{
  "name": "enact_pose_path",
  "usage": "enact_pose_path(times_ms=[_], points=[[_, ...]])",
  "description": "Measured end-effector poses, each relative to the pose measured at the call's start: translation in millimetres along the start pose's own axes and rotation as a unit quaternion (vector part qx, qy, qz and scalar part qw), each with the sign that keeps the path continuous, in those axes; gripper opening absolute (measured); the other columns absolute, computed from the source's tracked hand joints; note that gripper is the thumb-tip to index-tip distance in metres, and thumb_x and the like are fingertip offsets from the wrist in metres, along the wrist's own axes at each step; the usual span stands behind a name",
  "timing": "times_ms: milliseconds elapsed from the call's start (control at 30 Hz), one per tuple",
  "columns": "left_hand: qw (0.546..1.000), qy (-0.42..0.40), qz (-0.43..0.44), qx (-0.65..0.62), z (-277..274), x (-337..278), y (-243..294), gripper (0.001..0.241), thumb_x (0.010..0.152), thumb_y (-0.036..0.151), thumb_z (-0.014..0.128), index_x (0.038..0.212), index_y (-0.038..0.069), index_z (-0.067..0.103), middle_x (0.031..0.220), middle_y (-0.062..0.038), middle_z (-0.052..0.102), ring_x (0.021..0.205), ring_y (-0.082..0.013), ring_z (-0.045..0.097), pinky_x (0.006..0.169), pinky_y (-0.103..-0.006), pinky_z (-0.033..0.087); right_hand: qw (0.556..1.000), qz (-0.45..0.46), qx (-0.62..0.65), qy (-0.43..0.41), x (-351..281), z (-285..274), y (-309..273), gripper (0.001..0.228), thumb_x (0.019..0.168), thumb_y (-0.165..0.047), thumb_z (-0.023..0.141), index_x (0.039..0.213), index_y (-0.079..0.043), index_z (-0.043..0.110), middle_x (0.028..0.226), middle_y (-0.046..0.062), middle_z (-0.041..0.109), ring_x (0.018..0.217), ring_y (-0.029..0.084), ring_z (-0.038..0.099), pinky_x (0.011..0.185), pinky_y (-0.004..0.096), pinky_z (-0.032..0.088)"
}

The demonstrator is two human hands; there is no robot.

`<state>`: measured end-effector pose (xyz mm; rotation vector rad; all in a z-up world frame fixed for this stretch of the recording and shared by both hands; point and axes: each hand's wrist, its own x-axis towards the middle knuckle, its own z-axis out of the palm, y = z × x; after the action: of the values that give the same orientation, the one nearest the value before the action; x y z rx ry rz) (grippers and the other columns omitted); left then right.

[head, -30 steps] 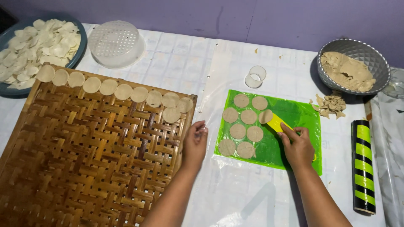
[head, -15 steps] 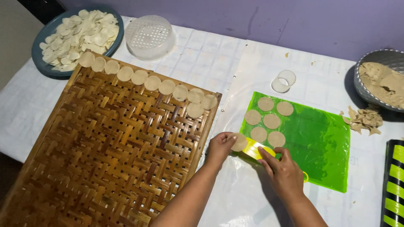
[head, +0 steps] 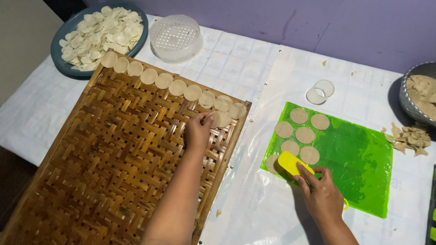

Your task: Roll out dough and cut into circular shapes using a cutter, then arrange them on a drying tray.

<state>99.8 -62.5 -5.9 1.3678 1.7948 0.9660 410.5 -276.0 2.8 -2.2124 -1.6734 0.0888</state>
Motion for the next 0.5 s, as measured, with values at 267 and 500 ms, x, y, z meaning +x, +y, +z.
enact_pose_path(times_ms=[267, 500], points=[[0.992, 0.085, -0.014, 0.095, -4, 20, 13, 0.017, 0.091, 0.025, 0.076, 0.105, 0.019, 0.082, 0.123, -0.004, 0.069, 0.099, -0.0201, 0.069, 0.084, -0.0350, 0.055, 0.999, 0.034, -0.011, -0.022, -1, 1, 7, 0.037, 0.086, -0.045, 0.072, 0.123, -0.043, 0.074, 0.119, 0.004, 0.065, 0.079, 0.024, 0.072, 0.062, 0.038, 0.058], [0.989, 0.069, -0.067, 0.111, -4, 18, 22, 0.025, 0.091, 0.026, 0.073, 0.116, 0.022, 0.076, 0.133, -0.005, 0.062, 0.101, -0.0197, 0.069, 0.089, -0.0348, 0.059, 0.998, 0.058, -0.015, 0.000, 7, 0, 24, 0.037, 0.088, -0.044, 0.072, 0.124, -0.042, 0.074, 0.120, 0.005, 0.065, 0.084, 0.025, 0.071, 0.064, 0.040, 0.057]])
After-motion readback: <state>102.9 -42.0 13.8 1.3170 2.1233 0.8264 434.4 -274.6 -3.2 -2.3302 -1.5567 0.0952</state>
